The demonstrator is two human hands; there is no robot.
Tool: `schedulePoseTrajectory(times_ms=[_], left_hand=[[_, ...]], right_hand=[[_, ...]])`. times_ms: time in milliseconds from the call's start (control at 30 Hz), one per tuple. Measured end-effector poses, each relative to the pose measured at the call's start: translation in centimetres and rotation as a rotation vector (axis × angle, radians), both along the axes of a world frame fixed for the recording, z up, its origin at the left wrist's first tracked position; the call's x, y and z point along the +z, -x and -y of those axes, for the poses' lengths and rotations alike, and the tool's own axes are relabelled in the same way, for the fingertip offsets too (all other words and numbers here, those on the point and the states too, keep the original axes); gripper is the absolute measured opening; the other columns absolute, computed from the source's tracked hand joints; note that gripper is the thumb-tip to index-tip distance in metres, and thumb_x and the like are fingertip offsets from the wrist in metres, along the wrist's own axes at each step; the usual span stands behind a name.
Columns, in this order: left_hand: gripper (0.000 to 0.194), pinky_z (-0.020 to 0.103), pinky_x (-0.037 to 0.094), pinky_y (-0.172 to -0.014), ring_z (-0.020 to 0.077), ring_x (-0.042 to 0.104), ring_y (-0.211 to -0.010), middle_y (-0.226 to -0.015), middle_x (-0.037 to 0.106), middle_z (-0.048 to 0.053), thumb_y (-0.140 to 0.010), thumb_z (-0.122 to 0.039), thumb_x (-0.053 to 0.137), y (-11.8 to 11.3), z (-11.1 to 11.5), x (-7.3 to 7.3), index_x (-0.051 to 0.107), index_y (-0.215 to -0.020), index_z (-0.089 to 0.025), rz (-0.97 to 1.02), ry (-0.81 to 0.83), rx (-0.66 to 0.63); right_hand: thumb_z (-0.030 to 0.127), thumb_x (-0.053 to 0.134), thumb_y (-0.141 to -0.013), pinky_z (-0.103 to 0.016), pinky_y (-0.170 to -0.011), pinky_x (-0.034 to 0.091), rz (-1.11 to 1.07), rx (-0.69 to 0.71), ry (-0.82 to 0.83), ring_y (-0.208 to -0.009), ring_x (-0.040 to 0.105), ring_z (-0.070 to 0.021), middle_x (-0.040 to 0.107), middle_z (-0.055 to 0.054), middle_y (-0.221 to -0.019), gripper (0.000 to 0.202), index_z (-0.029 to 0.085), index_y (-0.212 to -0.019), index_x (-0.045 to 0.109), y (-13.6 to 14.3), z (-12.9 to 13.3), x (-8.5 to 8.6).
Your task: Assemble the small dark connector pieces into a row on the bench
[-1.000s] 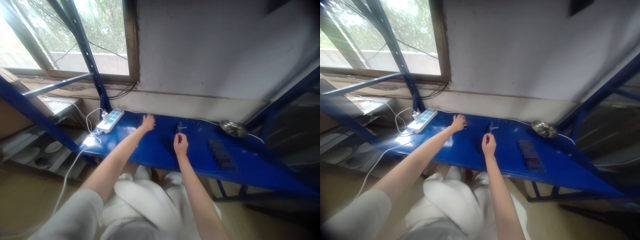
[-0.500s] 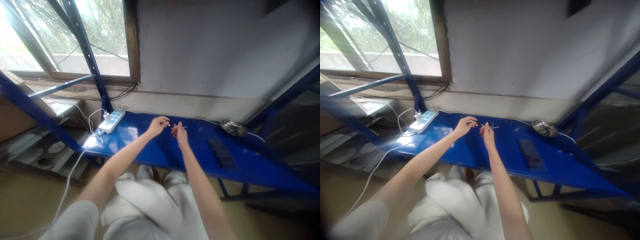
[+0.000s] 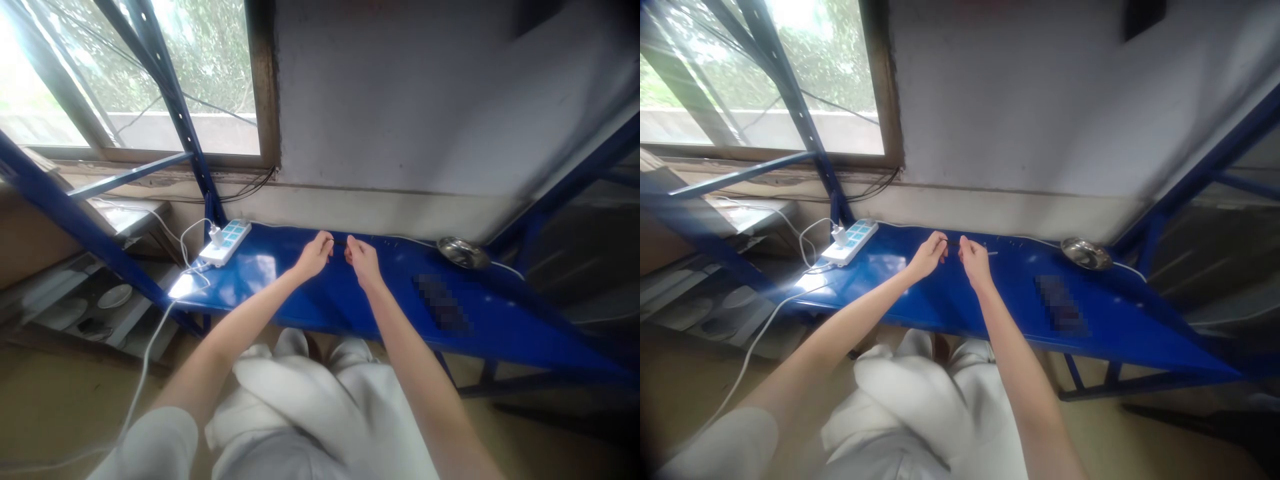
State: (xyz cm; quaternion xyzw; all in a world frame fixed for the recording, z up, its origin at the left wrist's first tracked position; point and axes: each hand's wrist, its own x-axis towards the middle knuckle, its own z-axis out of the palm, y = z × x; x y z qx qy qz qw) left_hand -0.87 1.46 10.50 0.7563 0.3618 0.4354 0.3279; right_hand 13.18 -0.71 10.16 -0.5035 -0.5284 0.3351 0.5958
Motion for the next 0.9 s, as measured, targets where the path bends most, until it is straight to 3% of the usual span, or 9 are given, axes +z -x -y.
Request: schedulePoseTrajectory(times_ms=[267,500,633,767,900], left_hand=[[0.034,0.022,0.039,-0.055,0.0071,0.045,-0.046,-0.059,0.05,-0.002,-0.089,-0.041,0.031,0.0,0.8,0.7,0.042,-0.066,-0.018,0.035,0.103,0.059],[0.039,0.022,0.038,-0.047,0.0065,0.041,-0.037,-0.045,0.045,-0.003,-0.087,-0.043,0.038,0.0,-0.1,1.2,0.041,-0.058,-0.017,0.197,0.389,0.05],[0.035,0.022,0.038,-0.044,0.0076,0.044,-0.038,-0.045,0.048,-0.001,-0.084,-0.041,0.046,0.9,-0.9,1.2,0.045,-0.06,-0.016,0.259,0.558,0.047],[0.033,0.021,0.04,-0.045,0.0065,0.047,-0.041,-0.055,0.058,0.002,-0.081,-0.043,0.052,1.7,-1.3,0.5,0.055,-0.071,-0.012,0.253,0.539,0.052],[0.033,0.022,0.041,-0.047,0.0055,0.046,-0.04,-0.062,0.062,0.003,-0.079,-0.046,0.053,1.6,-1.1,0.3,0.056,-0.074,-0.013,0.259,0.471,0.089]], right_hand=[[0.062,0.049,-0.073,-0.023,-0.044,0.032,0.054,-0.019,0.014,-0.044,0.036,-0.0085,0.039,0.004,-0.046,0.048,0.02,-0.052,0.042,0.1,0.0,0.0],[0.061,0.043,-0.078,-0.023,-0.047,0.032,0.221,-0.058,-0.024,-0.045,0.037,-0.0092,0.041,0.003,-0.047,0.048,0.019,-0.053,0.044,0.3,0.8,0.9],[0.056,0.042,-0.08,-0.024,-0.051,0.035,0.387,-0.031,-0.05,-0.051,0.043,-0.0104,0.05,0.001,-0.056,0.042,0.019,-0.062,0.05,-0.3,1.2,1.4],[0.048,0.048,-0.078,-0.027,-0.058,0.041,0.476,0.058,-0.063,-0.059,0.051,-0.0129,0.06,-0.002,-0.07,0.031,0.018,-0.077,0.057,-1.2,0.8,0.9],[0.039,0.051,-0.077,-0.028,-0.061,0.043,0.499,0.048,-0.064,-0.061,0.054,-0.0135,0.062,-0.003,-0.074,0.023,0.018,-0.085,0.058,-1.2,0.4,0.3]])
